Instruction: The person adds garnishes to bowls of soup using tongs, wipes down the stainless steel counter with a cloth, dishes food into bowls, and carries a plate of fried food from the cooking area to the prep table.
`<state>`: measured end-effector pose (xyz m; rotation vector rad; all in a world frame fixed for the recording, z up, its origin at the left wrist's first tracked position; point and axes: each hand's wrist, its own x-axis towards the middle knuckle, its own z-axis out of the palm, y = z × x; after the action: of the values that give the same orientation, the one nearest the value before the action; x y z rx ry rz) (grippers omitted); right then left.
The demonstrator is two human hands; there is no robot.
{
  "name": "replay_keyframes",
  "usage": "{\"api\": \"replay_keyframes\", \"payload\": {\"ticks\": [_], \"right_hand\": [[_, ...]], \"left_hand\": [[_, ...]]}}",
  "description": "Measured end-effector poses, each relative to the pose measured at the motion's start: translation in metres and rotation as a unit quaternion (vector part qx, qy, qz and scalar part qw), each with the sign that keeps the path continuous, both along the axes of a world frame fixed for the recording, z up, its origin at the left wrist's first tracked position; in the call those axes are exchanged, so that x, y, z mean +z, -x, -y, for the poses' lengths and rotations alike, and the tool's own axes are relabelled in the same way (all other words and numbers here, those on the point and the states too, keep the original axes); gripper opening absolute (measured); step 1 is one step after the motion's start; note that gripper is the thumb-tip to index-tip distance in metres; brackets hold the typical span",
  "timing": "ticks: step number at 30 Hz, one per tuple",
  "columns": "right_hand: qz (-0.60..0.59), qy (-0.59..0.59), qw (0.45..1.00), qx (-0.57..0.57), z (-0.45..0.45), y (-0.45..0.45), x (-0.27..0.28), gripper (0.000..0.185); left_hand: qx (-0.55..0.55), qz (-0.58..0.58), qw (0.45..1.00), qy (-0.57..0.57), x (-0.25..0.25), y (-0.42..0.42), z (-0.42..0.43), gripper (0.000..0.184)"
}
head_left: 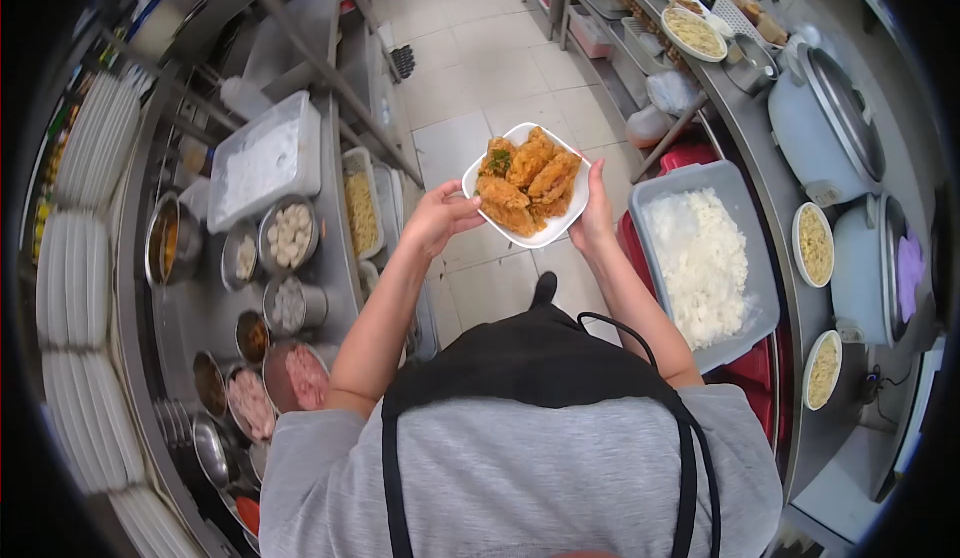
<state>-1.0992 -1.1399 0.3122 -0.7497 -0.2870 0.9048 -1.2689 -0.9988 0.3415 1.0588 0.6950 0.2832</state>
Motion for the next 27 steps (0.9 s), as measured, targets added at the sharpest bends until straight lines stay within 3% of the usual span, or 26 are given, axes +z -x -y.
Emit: {"api": "replay_keyframes", "payload": {"ticks": [5, 9, 11, 13, 15, 22, 27], "right_hand": [[-0.002, -0.024, 1.000, -0.010, -0.023, -0.085, -0.014, 0.060], [-0.036, -0.036, 0.999, -0.007, -0.050, -0.146, -0.009, 0.060], [-0.032, -0.036, 0.999, 0.009, -0.070, -0.170, -0.012, 0.060], [-0.028, -0.034, 0.999, 0.030, -0.096, -0.188, -0.014, 0.060], [-0.046, -0.019, 0.998, 0.027, -0.122, -0.204, -0.013, 0.060], [-0.054, 0.004, 0.998, 0.017, -0.231, -0.264, -0.024, 0.058], [-0.064, 0.007, 0.998, -0.005, -0.302, -0.317, -0.004, 0.056]], "left_hand": [[-0.059, -0.052, 0.994, -0.077, 0.011, -0.093, -0.026, 0.037], [-0.130, -0.077, 0.986, -0.072, 0.031, -0.155, -0.075, 0.043], [-0.077, -0.063, 0.979, -0.180, 0.046, -0.184, -0.093, 0.047], [-0.095, -0.107, 0.969, -0.200, 0.045, -0.212, -0.113, 0.047], [-0.127, -0.099, 0.920, -0.357, 0.024, -0.235, -0.141, 0.045], [-0.092, -0.127, 0.925, -0.347, 0.022, -0.302, -0.246, 0.048], [-0.132, -0.141, 0.900, -0.390, 0.024, -0.366, -0.332, 0.049]]}}
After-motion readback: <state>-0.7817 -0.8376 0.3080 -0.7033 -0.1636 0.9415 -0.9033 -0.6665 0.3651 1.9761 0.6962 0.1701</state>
